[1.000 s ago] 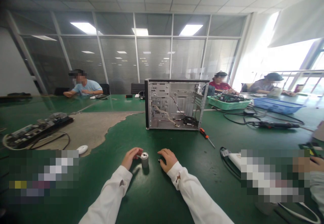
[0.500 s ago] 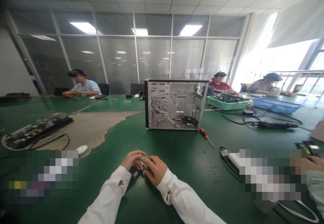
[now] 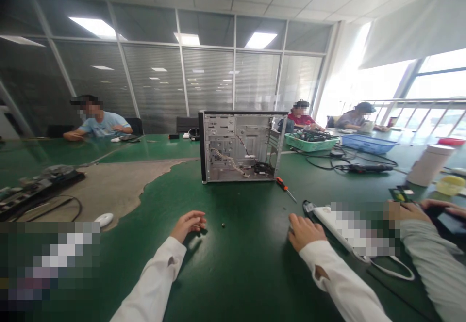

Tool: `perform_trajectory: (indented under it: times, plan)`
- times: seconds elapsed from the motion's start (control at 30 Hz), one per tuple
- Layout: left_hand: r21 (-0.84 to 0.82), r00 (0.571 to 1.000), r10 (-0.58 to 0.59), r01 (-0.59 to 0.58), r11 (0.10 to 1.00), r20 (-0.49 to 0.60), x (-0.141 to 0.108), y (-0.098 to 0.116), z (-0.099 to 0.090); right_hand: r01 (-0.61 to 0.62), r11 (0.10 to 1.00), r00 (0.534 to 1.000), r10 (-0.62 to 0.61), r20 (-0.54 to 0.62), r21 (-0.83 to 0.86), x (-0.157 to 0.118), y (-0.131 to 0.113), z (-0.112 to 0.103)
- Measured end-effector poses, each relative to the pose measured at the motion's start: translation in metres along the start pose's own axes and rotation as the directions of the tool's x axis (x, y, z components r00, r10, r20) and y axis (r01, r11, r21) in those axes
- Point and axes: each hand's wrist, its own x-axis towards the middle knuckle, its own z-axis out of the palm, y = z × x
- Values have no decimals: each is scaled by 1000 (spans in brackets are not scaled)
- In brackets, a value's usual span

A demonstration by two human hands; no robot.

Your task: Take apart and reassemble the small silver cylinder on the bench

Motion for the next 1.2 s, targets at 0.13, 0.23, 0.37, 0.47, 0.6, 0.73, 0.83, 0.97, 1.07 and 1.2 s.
perform_trajectory:
  times: [0.13,0.23,0.37,0.47,0.6,0.73,0.83,0.97,1.07,1.2]
  plan:
    - [-5,1000,7,-7,1000,6,0,0,0,-252,963,942,266,205,-92,5,62,-6]
    - [-9,1000,25,-25,1000,3,0,-1,0,-290,948,949,302,91,-127,7,69,-9]
    - [-15,999,33,-33,999,2,-1,-3,-1,89,994,981,-75,-176,70,8,6,-6]
    - [-42,999,33,-33,999,-4,0,-5,-3,438,841,898,-396,-192,316,8,-73,4]
    - [-131,999,22,-26,991,-32,3,-8,-9,563,753,825,-537,-177,342,18,-154,21]
    - [-202,996,12,-31,979,-92,6,-10,-15,628,713,778,-593,-210,313,30,-180,36]
    - [-237,994,9,-35,971,-110,10,-10,-19,654,678,757,-588,-285,337,27,-172,41]
    - [-258,994,-5,-24,966,-113,15,-10,-22,628,723,775,-545,-320,288,15,-126,32]
    - [-261,995,-12,-15,965,-102,17,-11,-23,491,846,851,-414,-324,208,10,-63,14]
    - [-257,996,-6,-19,966,-93,17,-12,-22,60,991,954,-22,-298,121,7,35,-10]
